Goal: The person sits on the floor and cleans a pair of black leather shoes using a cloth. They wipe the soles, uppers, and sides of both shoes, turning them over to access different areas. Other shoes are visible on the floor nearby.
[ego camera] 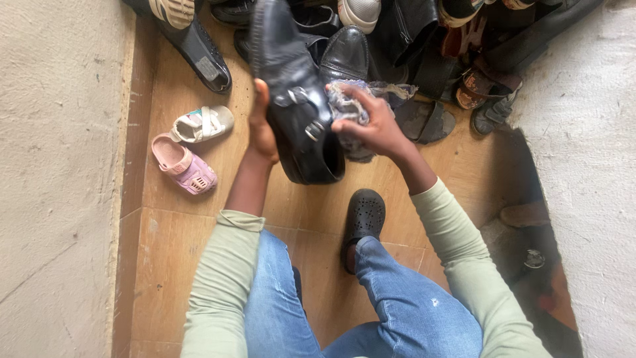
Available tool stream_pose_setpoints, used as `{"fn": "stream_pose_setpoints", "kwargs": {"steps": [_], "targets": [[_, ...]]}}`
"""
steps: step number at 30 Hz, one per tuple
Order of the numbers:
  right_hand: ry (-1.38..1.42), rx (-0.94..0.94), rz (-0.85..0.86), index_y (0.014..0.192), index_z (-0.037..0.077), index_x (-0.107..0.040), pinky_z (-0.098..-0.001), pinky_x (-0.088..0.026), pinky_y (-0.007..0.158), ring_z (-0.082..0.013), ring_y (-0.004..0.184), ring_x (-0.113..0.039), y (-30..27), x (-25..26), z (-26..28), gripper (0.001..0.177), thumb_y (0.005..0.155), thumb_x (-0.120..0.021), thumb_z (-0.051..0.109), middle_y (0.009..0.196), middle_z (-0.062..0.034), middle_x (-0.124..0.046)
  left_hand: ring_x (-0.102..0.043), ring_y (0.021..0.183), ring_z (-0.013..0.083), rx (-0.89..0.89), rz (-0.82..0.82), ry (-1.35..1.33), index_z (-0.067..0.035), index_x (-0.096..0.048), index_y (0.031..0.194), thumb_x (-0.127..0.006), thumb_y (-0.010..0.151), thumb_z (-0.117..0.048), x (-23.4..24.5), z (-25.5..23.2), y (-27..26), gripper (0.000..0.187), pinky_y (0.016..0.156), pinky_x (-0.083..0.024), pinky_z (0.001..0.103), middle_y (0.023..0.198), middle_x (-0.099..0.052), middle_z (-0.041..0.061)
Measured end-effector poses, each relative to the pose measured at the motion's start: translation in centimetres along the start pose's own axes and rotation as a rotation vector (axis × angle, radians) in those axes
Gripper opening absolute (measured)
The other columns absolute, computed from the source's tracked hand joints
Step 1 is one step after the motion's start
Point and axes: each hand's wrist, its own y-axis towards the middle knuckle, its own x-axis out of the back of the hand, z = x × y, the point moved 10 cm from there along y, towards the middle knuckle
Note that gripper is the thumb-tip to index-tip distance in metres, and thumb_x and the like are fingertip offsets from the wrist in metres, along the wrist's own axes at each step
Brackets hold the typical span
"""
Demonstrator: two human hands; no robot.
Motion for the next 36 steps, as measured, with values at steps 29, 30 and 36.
{"fn": "stream_pose_setpoints", "kwargs": {"steps": [29,30,36], "targets": [[-0.375,-0.123,-0.024,0.099,0.0,-0.059,-0.0476,-0.055,0.067,-0.0377,0.068,-0.07,-6.5,-13.8,-7.0,0.04,0.077,-0.08,0.025,0.075,-0.0205,-0.07,-0.049,0.137,0.0284,0.361,-0.126,1.264,0.006,-0.019,0.154,-0.1,0.042,-0.017,13.6,-2.1,-4.7,0.14,0.114,-0.039,0.033,0.147,-0.051,0.021],[-0.346,-0.156,-0.006,0.104,-0.001,-0.059,-0.0463,-0.056,0.067,-0.0363,0.066,-0.071,-6.8,-14.2,-7.2,0.042,0.077,-0.079,0.025,0.072,-0.0193,-0.07,-0.047,0.139,0.0295,0.402,-0.128,1.323,0.008,-0.014,0.154,-0.101,0.043,-0.018,13.9,-2.0,-4.9,0.143,0.115,-0.038,0.033,0.149,-0.047,0.024],[-0.36,-0.156,0.036,0.125,-0.007,-0.056,-0.0432,-0.059,0.067,-0.0348,0.061,-0.072,-8.0,-16.8,-8.5,0.065,0.074,-0.08,0.023,0.064,-0.0185,-0.069,-0.047,0.142,0.035,0.696,-0.168,1.533,0.011,-0.012,0.154,-0.098,0.043,-0.025,16.0,-0.9,-6.4,0.145,0.119,-0.038,0.033,0.15,-0.045,0.031]]}}
